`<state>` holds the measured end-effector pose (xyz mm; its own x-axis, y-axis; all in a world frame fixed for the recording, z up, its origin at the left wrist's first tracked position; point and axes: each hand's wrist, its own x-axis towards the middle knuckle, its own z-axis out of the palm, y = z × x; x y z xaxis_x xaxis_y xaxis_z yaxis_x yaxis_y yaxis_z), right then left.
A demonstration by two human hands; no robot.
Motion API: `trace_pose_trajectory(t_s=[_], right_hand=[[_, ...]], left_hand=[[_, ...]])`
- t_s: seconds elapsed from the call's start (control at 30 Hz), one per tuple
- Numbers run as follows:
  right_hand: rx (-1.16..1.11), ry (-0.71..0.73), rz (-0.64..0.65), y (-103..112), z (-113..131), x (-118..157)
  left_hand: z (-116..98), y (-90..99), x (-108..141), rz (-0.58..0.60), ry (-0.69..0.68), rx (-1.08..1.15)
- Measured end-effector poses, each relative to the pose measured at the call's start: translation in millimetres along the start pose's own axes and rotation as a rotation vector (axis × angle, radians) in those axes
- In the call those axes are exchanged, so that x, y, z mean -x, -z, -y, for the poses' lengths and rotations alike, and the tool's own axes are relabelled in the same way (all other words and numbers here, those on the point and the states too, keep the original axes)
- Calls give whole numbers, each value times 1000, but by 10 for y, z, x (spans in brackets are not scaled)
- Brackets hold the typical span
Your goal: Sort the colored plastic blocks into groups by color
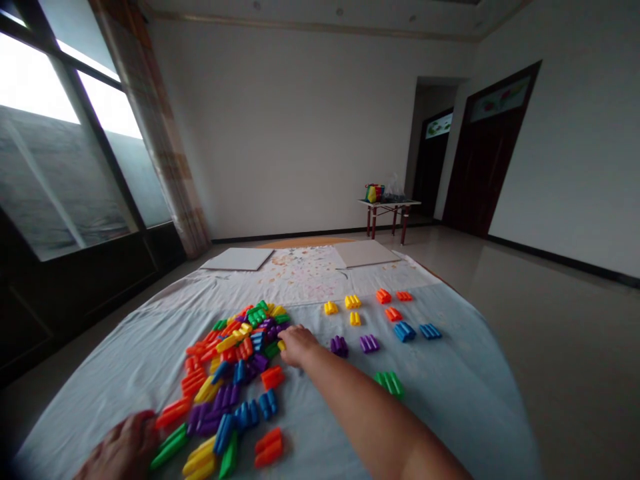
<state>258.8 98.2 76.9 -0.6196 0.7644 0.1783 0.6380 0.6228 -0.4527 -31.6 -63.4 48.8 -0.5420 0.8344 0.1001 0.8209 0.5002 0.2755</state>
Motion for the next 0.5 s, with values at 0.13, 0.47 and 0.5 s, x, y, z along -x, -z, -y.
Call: trace_pose_trajectory(t_s=[0.13, 0.47, 0.5], right_hand=[[80, -113, 7, 24, 10, 79], [139, -16, 52, 219, 150, 689], [120, -2, 98, 248, 155, 739]], left_hand=[[3, -13, -6, -32, -23, -6], [-129, 55, 61, -30, -5, -45], [-143, 67, 69, -24, 2, -49]])
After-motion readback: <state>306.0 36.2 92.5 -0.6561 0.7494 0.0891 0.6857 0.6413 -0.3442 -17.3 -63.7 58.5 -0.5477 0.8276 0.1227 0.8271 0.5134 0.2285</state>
